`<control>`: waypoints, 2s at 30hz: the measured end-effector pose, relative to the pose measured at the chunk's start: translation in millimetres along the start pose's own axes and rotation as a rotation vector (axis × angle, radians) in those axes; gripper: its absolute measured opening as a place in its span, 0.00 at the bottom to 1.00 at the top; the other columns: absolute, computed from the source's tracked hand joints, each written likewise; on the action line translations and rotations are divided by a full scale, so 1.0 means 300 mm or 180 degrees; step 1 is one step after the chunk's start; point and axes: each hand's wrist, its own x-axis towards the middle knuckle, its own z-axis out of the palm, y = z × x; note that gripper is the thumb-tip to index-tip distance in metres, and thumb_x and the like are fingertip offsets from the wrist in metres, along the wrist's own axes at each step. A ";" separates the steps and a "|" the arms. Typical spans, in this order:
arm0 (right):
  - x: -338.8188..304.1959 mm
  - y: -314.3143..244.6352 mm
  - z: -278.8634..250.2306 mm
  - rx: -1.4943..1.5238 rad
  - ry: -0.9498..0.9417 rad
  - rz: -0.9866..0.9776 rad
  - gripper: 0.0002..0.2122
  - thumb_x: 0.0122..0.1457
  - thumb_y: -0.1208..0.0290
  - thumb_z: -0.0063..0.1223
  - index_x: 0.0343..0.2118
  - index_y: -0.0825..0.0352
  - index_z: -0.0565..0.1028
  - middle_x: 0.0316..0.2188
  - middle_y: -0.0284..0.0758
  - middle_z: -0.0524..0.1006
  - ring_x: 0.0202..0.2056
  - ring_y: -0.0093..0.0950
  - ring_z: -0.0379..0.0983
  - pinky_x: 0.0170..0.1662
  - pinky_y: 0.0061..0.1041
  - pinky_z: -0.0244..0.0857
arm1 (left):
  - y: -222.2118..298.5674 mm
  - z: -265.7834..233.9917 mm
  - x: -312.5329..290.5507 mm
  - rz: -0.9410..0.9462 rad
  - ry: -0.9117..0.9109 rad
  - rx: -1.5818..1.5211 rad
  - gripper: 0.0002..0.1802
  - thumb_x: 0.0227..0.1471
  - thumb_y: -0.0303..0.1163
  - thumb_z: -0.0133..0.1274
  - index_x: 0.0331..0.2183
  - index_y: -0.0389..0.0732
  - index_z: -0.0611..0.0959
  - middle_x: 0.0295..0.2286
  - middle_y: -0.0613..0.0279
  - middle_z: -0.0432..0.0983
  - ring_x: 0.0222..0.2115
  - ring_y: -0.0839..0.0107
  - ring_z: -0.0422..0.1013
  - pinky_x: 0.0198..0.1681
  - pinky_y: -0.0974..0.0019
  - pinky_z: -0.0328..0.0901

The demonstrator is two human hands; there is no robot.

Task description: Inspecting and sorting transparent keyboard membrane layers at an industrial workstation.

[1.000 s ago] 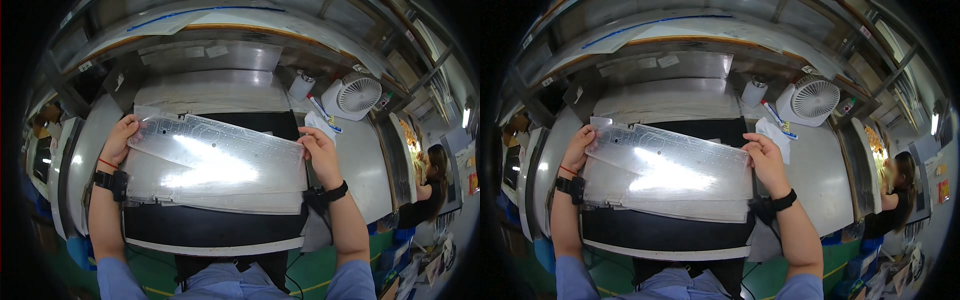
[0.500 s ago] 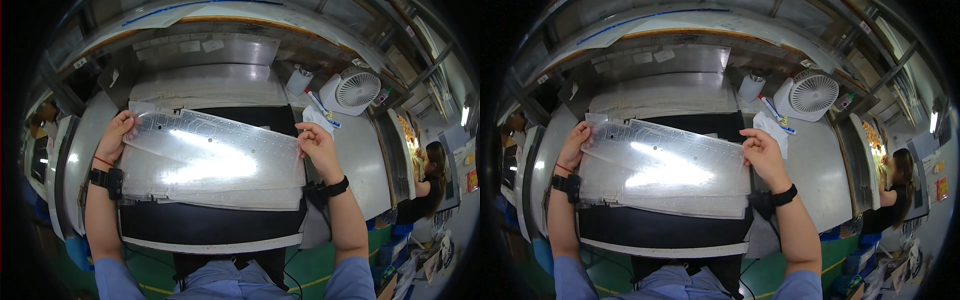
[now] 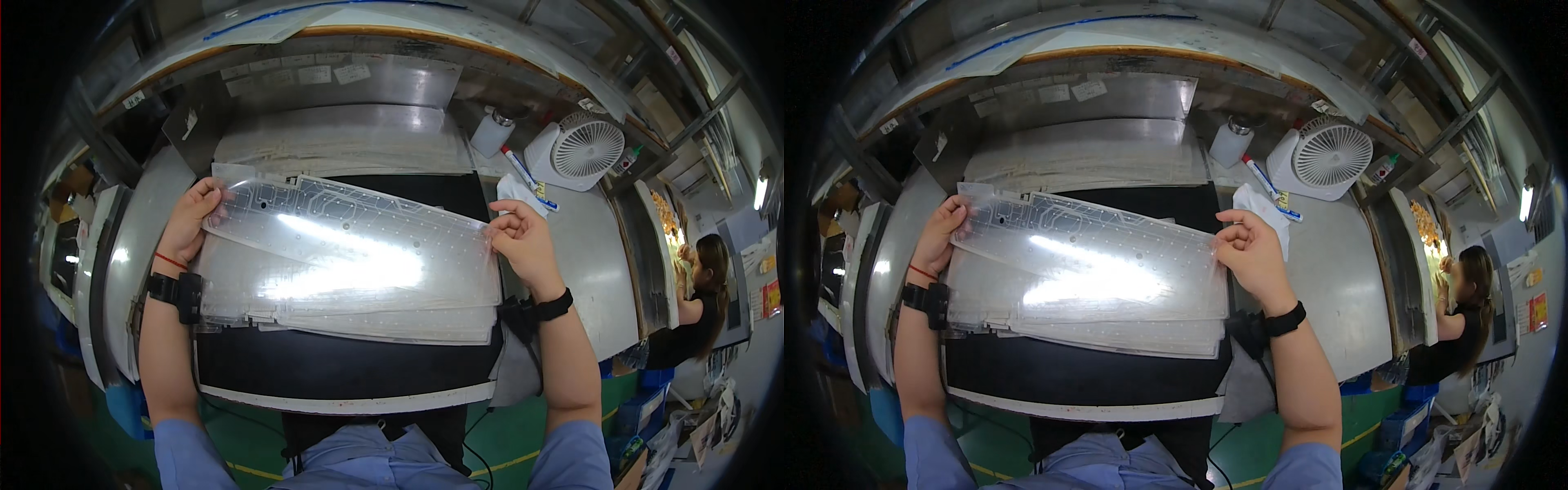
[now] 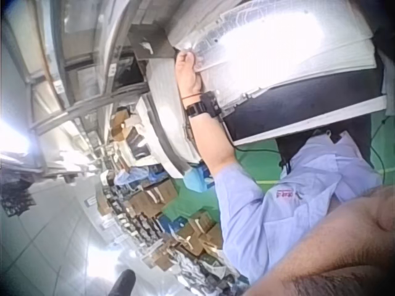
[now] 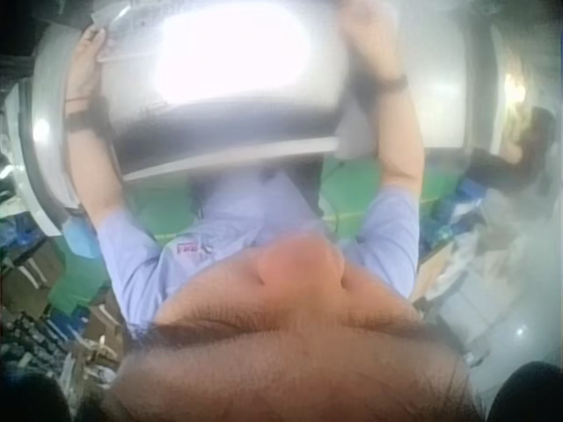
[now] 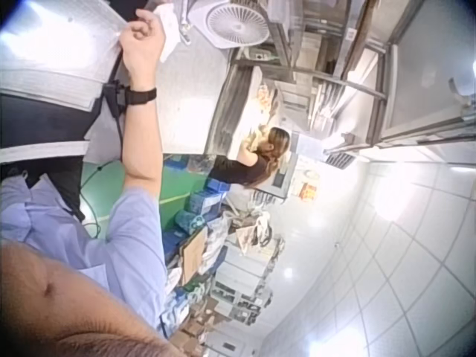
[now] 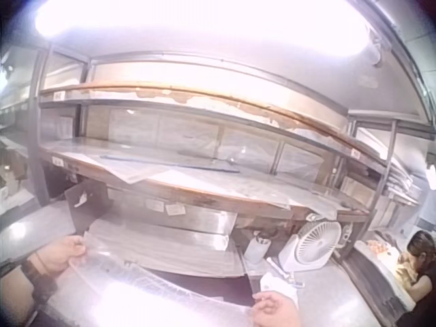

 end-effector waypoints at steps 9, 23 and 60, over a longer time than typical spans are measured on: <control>0.005 0.003 -0.006 -0.0028 -0.0006 0.0040 0.18 0.53 0.84 0.55 0.48 0.73 0.70 0.29 0.32 0.78 0.28 0.15 0.74 0.32 0.14 0.67 | 0.002 0.005 -0.001 -0.0004 0.0024 -0.0017 0.07 0.61 0.29 0.48 0.41 0.41 0.76 0.33 0.68 0.77 0.25 0.84 0.66 0.31 0.80 0.62; -0.002 -0.004 -0.001 0.0021 -0.0021 0.0058 0.17 0.54 0.84 0.54 0.48 0.74 0.70 0.29 0.32 0.78 0.27 0.16 0.74 0.30 0.15 0.67 | 0.005 0.012 -0.001 0.0017 0.0070 0.0031 0.08 0.61 0.30 0.49 0.42 0.41 0.75 0.33 0.68 0.77 0.26 0.84 0.66 0.31 0.80 0.62; 0.018 0.002 -0.015 0.0078 0.0764 -0.0387 0.12 0.65 0.74 0.45 0.50 0.68 0.71 0.31 0.26 0.73 0.30 0.14 0.66 0.37 0.14 0.62 | 0.019 0.043 -0.002 0.0067 0.0407 -0.0480 0.17 0.64 0.34 0.42 0.50 0.37 0.74 0.48 0.56 0.73 0.46 0.71 0.71 0.48 0.68 0.67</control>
